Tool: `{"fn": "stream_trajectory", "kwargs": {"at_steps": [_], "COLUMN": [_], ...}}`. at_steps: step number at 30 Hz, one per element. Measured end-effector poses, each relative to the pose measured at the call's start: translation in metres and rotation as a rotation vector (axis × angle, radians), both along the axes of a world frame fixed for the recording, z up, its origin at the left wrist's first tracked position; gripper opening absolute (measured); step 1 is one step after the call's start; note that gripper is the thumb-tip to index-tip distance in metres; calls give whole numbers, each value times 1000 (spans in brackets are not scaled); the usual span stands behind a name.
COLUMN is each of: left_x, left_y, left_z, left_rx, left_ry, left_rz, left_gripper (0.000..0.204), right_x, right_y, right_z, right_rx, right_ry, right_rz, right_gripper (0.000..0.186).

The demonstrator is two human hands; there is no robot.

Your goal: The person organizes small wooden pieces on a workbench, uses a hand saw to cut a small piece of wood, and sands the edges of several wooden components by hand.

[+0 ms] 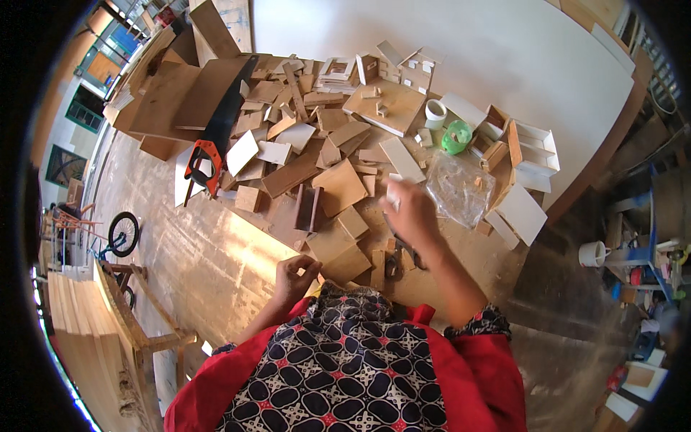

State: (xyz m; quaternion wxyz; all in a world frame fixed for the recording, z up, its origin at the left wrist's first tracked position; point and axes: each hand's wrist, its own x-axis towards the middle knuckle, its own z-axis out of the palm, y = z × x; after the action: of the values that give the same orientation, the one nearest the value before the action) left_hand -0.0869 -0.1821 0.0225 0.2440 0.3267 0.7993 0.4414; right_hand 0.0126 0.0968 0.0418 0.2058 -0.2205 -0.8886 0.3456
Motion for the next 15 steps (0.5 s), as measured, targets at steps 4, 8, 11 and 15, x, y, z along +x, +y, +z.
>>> {"fn": "stream_trajectory", "kwargs": {"at_steps": [4, 8, 11, 15], "left_x": [-32, -54, -74, -91], "left_y": [-21, -16, -10, 3], "left_z": [-9, -4, -9, -13], "left_rx": [-188, -169, -188, -221], "left_ry": [-110, -173, -587, -895], "left_rz": [-76, -315, -533, -841], "left_gripper": [18, 20, 35, 52], "right_x": [10, 30, 56, 62], "right_y": [-84, -138, -145, -128], "right_z": [4, 0, -40, -47], "right_rx": [145, 200, 274, 322], "right_ry": [-305, -359, -365, -330], "right_rz": [185, 9, -123, -201], "right_gripper": [81, 85, 81, 70]}}
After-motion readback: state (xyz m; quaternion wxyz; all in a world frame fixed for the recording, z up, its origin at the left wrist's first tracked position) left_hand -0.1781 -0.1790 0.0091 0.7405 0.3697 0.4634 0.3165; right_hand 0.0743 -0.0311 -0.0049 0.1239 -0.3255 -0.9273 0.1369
